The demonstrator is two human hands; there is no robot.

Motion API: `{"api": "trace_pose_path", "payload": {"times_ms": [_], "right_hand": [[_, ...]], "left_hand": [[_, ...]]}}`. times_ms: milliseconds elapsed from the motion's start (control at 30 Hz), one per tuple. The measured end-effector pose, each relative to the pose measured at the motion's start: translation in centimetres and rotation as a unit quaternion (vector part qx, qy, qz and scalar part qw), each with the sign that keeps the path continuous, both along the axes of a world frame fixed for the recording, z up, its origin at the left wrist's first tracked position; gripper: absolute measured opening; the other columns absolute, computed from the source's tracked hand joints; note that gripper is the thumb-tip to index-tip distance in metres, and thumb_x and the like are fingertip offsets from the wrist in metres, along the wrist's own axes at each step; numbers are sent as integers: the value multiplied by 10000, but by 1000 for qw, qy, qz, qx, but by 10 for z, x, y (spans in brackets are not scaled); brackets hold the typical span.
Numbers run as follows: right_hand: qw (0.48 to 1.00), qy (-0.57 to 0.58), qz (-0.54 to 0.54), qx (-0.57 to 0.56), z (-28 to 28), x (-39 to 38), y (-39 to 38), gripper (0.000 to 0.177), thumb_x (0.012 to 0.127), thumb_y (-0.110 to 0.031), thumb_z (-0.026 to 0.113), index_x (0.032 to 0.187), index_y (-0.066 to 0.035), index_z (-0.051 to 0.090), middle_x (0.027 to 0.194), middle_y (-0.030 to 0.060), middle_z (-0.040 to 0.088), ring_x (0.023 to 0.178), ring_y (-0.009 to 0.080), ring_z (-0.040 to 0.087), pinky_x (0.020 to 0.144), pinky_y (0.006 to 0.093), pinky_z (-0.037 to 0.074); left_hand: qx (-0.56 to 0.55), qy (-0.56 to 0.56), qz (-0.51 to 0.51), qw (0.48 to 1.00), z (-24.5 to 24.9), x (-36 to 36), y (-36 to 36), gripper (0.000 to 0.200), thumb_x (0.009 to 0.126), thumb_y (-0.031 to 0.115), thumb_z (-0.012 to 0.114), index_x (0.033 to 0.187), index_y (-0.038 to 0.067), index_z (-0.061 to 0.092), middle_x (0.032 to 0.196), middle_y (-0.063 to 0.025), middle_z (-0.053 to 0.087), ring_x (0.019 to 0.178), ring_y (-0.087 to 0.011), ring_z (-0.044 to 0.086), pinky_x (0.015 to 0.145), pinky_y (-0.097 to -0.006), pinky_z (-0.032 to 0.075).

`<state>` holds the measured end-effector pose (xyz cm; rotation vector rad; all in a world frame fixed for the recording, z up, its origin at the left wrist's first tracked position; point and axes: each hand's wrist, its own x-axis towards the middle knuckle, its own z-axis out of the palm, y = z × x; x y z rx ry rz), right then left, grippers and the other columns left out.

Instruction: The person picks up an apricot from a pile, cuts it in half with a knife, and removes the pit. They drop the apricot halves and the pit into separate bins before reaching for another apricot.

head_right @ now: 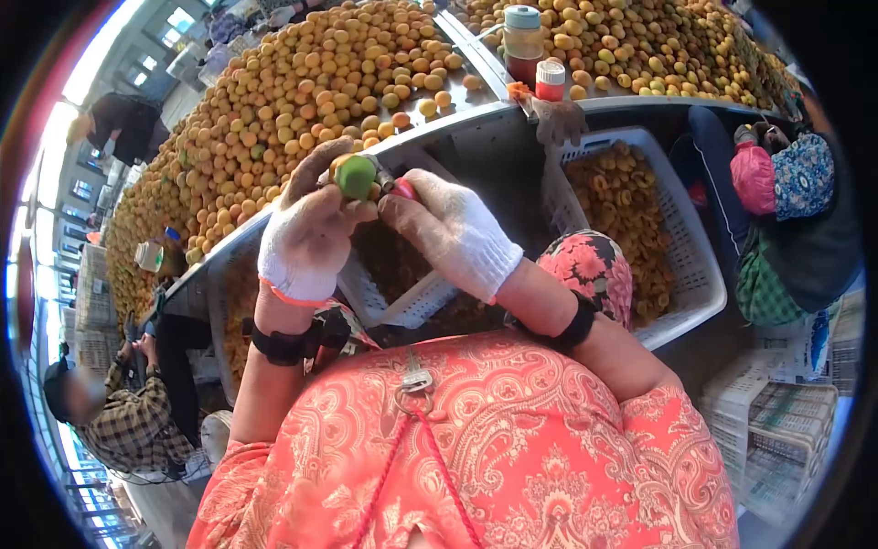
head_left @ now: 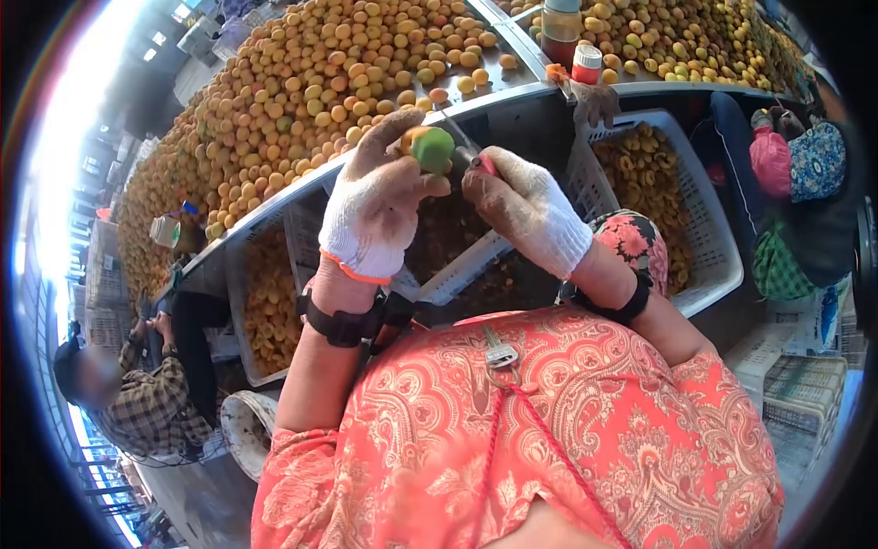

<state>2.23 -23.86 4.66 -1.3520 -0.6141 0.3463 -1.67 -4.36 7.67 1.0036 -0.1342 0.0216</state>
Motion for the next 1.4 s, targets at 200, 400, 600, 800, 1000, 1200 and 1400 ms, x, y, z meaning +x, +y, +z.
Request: {"api": "trace_pose_path", "payload": {"times_ms": [200, 400, 600, 800, 1000, 1200, 1400], "right_hand": [[999, 9, -6, -38, 20, -23, -1, 196, 993, -223, 585, 941, -35, 578, 733, -18, 519, 700, 56, 442, 612, 262, 409], [997, -30, -42, -57, 37, -41, -14, 224, 993, -245, 595, 928, -33, 563, 710, -11, 513, 677, 58, 443, 595, 272, 411], [989, -108, -4, -100, 42, -55, -35, 270, 1010, -276, 568, 911, -27, 543, 699, 55, 543, 651, 113, 482, 600, 311, 438], [984, -131, -10, -119, 46, -61, -61, 273, 1009, -279, 556, 915, -23, 547, 700, 126, 588, 632, 222, 577, 604, 365, 458], [984, -136, -33, -112, 45, -66, -84, 257, 1003, -259, 561, 923, -16, 540, 689, 139, 582, 621, 238, 582, 597, 374, 458], [987, -131, -46, -79, 47, -69, -100, 246, 1013, -246, 548, 932, -14, 529, 676, 140, 555, 609, 204, 532, 593, 362, 453], [982, -156, -61, -89, 57, -86, -119, 258, 1021, -254, 535, 935, -11, 521, 683, 145, 545, 607, 213, 521, 596, 360, 455]], "left_hand": [[47, -49, 75, 995, 14, -26, 2, 515, 852, 60, 582, 1356, -20, 506, 1223, -159, 591, 1056, -239, 619, 849, -348, 551], [75, -43, 70, 994, 22, -46, -12, 507, 880, 25, 569, 1379, -32, 496, 1162, -141, 618, 961, -201, 624, 768, -277, 501], [57, -40, 92, 993, 37, -57, -41, 463, 897, 58, 634, 1335, -39, 517, 1116, -124, 629, 845, -155, 579, 676, -248, 442], [42, -39, 82, 995, 51, -60, -73, 392, 900, 30, 634, 1274, -51, 554, 1000, -73, 618, 761, -118, 558, 599, -228, 422], [83, -65, 74, 992, 59, -60, -97, 370, 903, 17, 620, 1259, -60, 561, 1002, -74, 612, 727, -100, 509, 590, -222, 391], [125, -101, 101, 982, 69, -59, -123, 411, 894, -7, 545, 1298, -83, 518, 1082, -116, 613, 733, -78, 469, 623, -184, 376], [100, -112, 85, 985, 80, -74, -145, 382, 907, 22, 613, 1276, -56, 553, 1021, -80, 624, 708, -61, 476, 604, -186, 375]]}}
